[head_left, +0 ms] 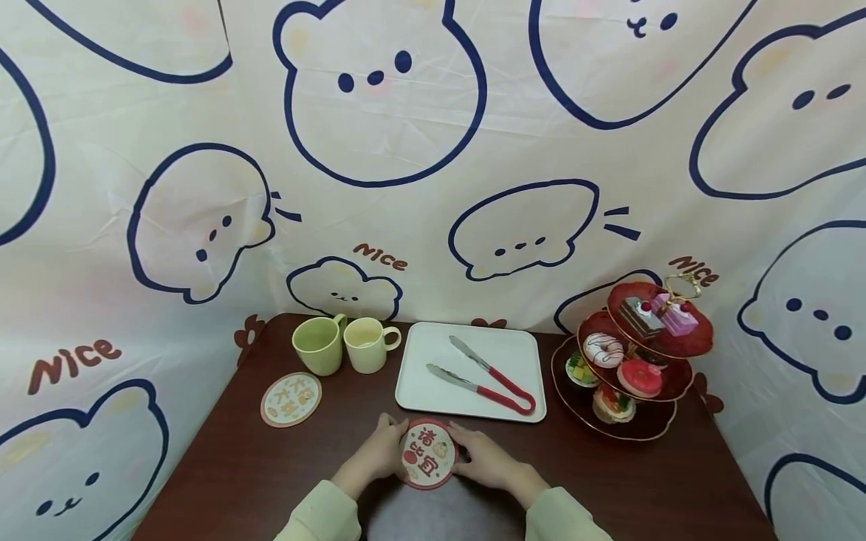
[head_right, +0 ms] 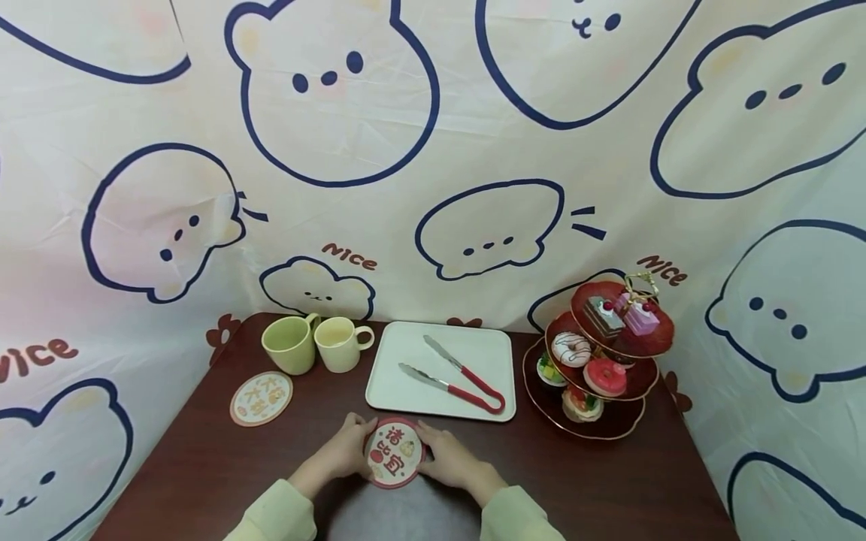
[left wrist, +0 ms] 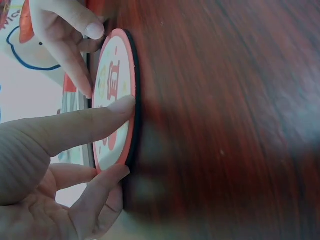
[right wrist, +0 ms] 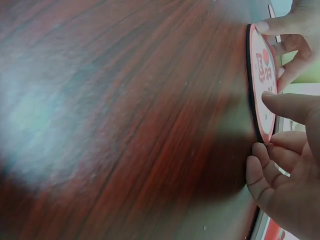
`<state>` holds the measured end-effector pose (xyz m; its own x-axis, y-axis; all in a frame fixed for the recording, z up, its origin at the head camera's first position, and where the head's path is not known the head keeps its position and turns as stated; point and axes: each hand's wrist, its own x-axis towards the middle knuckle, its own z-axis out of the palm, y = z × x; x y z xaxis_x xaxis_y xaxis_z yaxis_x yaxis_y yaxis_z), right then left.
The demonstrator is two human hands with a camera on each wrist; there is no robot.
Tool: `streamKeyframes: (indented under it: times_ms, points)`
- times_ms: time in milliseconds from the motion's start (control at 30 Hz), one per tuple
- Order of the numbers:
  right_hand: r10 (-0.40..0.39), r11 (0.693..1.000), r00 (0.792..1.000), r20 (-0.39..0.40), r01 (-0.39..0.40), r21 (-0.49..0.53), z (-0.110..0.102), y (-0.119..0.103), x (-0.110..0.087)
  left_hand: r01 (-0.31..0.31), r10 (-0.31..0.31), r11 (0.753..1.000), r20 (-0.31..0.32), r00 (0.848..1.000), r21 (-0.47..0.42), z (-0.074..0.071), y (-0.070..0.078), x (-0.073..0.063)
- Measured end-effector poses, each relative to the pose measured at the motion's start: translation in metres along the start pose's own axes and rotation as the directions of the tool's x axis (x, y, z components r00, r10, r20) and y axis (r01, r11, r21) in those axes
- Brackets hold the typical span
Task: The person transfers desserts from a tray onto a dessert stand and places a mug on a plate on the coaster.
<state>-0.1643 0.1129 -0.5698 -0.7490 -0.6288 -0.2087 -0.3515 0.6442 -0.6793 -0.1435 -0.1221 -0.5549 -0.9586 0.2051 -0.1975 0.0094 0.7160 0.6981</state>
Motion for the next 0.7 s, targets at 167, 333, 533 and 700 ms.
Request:
streamKeyframes:
  times_ms: [167,333,533,700]
  points:
    - [0.027,1.0,1.0,-0.014,-0.027,-0.01,0.0,0.008,-0.005,-0.046,0.046,0.999,0.019,0.999,0.02,0.004,0.004,0.0]
    - [0.045,0.999,0.994,-0.097,-0.048,-0.024,0.0,0.012,-0.008,-0.115,0.115,0.993,0.02,0.993,0.025,0.011,0.009,0.001]
    - [0.07,0.998,0.987,-0.148,-0.069,0.011,-0.002,0.014,-0.013,-0.131,0.13,0.99,0.033,0.991,0.056,0.014,0.01,0.005]
    - [0.085,0.994,0.984,-0.157,-0.074,0.074,-0.003,0.016,-0.014,-0.116,0.113,0.99,0.046,0.993,0.079,0.016,0.014,0.005]
